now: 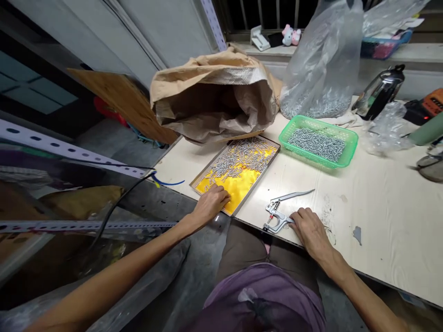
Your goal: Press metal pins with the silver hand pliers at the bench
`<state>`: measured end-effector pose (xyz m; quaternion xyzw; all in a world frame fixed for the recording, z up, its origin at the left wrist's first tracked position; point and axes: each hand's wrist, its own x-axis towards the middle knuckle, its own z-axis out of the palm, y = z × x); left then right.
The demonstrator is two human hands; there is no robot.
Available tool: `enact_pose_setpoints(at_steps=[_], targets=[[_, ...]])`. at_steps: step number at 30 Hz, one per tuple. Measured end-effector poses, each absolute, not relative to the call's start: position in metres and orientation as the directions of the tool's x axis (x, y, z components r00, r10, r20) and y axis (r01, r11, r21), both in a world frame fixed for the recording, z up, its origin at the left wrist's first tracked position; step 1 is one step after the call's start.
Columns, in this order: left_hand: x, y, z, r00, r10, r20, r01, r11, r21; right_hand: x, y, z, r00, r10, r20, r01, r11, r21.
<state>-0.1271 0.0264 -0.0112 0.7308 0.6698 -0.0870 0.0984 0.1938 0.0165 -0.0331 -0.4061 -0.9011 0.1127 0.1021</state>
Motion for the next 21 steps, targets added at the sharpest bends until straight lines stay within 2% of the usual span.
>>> enact_pose_setpoints(at_steps=[3,6,10,14,16,18,21], targets=[[-0.127,0.025,-0.013,0.097,0.970,-0.221,0.995,-0.093,0.028,0.181,0.016,-0.026,-0.675,0.729,0.118,0.697,0.682,-0.222],[-0.126,0.023,-0.014,0.123,0.984,-0.127,0.989,-0.111,0.096,0.159,0.021,-0.019,-0.801,0.596,0.057,0.580,0.796,-0.172],[-0.116,0.020,-0.007,0.099,0.995,-0.024,0.946,-0.087,0.312,0.129,0.032,-0.014,-0.907,0.411,-0.092,0.420,0.897,-0.140],[-0.099,0.017,0.005,0.021,0.993,-0.116,0.810,0.051,0.584,0.121,0.039,-0.018,-0.931,0.339,-0.136,0.359,0.917,-0.175],[-0.090,0.016,0.007,0.000,0.982,-0.190,0.722,0.132,0.680,0.124,0.038,-0.024,-0.941,0.333,-0.064,0.338,0.911,-0.235],[-0.080,0.015,0.003,-0.017,0.964,-0.264,0.621,0.217,0.753,0.129,0.036,-0.030,-0.926,0.368,0.088,0.320,0.886,-0.335],[-0.067,0.017,-0.009,-0.007,0.920,-0.392,0.431,0.356,0.829,0.139,0.045,-0.029,-0.772,0.524,0.361,0.298,0.799,-0.523]])
